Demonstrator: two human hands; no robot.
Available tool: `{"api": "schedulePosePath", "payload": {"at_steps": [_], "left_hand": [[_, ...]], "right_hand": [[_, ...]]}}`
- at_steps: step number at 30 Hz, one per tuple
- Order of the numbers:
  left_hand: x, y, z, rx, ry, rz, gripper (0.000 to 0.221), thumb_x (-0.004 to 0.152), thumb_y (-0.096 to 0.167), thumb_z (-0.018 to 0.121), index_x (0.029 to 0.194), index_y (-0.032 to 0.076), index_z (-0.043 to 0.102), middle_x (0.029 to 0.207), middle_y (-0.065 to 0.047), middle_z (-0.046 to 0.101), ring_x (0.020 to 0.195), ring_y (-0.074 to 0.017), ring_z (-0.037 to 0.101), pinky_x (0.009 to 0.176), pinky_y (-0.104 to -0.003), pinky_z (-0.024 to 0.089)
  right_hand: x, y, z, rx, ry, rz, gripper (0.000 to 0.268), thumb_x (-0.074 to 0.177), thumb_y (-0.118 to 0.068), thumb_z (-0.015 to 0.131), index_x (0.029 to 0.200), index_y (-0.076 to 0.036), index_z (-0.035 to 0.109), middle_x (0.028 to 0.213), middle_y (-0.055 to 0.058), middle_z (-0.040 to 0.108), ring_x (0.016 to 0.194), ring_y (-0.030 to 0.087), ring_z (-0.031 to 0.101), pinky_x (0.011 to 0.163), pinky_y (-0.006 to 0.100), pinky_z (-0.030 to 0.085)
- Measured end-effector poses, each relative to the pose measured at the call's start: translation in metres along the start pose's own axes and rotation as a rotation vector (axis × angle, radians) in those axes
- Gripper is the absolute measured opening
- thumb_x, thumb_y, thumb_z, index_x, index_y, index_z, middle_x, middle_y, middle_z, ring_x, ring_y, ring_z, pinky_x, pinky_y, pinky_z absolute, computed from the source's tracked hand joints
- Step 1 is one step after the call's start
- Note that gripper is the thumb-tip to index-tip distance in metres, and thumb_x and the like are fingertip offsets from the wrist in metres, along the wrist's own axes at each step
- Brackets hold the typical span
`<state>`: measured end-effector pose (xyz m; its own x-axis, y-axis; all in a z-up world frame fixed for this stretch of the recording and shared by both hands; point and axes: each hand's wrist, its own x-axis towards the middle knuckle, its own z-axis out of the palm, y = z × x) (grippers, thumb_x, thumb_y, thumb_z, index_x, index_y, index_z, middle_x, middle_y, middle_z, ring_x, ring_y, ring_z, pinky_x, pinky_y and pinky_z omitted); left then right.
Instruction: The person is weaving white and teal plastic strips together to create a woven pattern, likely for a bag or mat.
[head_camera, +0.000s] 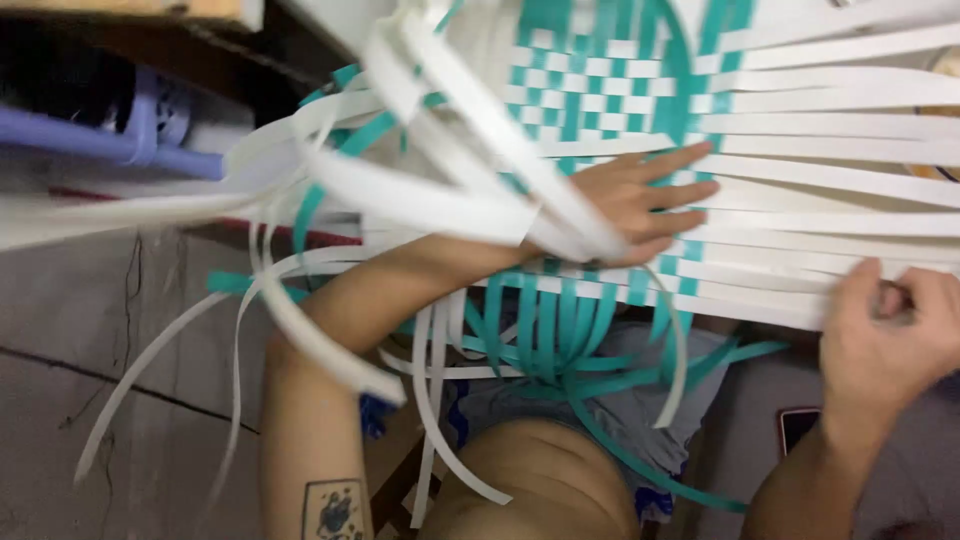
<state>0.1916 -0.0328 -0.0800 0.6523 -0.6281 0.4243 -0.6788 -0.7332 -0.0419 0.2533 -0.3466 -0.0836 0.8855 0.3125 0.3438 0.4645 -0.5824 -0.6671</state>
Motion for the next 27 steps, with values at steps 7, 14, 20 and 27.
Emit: {"api": "schedulePosePath", "payload": {"at_steps": [7,14,20,27], "left_hand": [[0.029,0.025,-0.064,-0.137,-0.163,-0.178,0.035,0.106,0.032,0.056,0.138,0.02,0.046,0.149,-0.005,0.031,0.14,-0.0294,0.025,0.119,-0.053,0.027],[0.015,0.062,-0.234,-0.426,-0.175,-0.379,0.015,0.094,0.014,0.054,0.085,0.003,0.058,0.077,-0.01,0.058,0.071,-0.026,0.057,0.065,-0.037,0.05],[-0.049,0.08,-0.255,0.322,-0.185,-0.49,0.018,0.087,-0.004,0.063,0.074,0.008,0.057,0.076,-0.007,0.06,0.082,-0.0276,0.063,0.071,-0.036,0.052],[-0.075,0.086,-0.252,0.648,-0.451,-0.503,0.015,0.081,-0.004,0.07,0.093,0.005,0.065,0.096,-0.008,0.064,0.099,-0.0236,0.061,0.094,-0.037,0.052]], "right_hand": [[-0.011,0.009,0.007,-0.144,0.008,0.187,0.04,0.126,-0.007,0.077,0.098,0.0,0.049,0.081,0.004,0.033,0.073,0.019,0.036,0.074,0.036,0.039],[-0.013,0.023,0.019,-0.162,0.013,0.135,0.037,0.126,-0.005,0.074,0.099,0.002,0.05,0.084,0.007,0.037,0.074,0.021,0.039,0.072,0.038,0.04],[-0.011,0.024,0.02,-0.173,-0.014,0.202,0.046,0.128,-0.009,0.071,0.094,-0.002,0.041,0.081,0.005,0.031,0.073,0.02,0.035,0.073,0.039,0.039],[-0.018,0.058,0.026,-0.2,0.048,0.101,0.041,0.131,-0.008,0.073,0.098,0.0,0.051,0.086,0.007,0.049,0.08,0.023,0.053,0.084,0.039,0.048]]}}
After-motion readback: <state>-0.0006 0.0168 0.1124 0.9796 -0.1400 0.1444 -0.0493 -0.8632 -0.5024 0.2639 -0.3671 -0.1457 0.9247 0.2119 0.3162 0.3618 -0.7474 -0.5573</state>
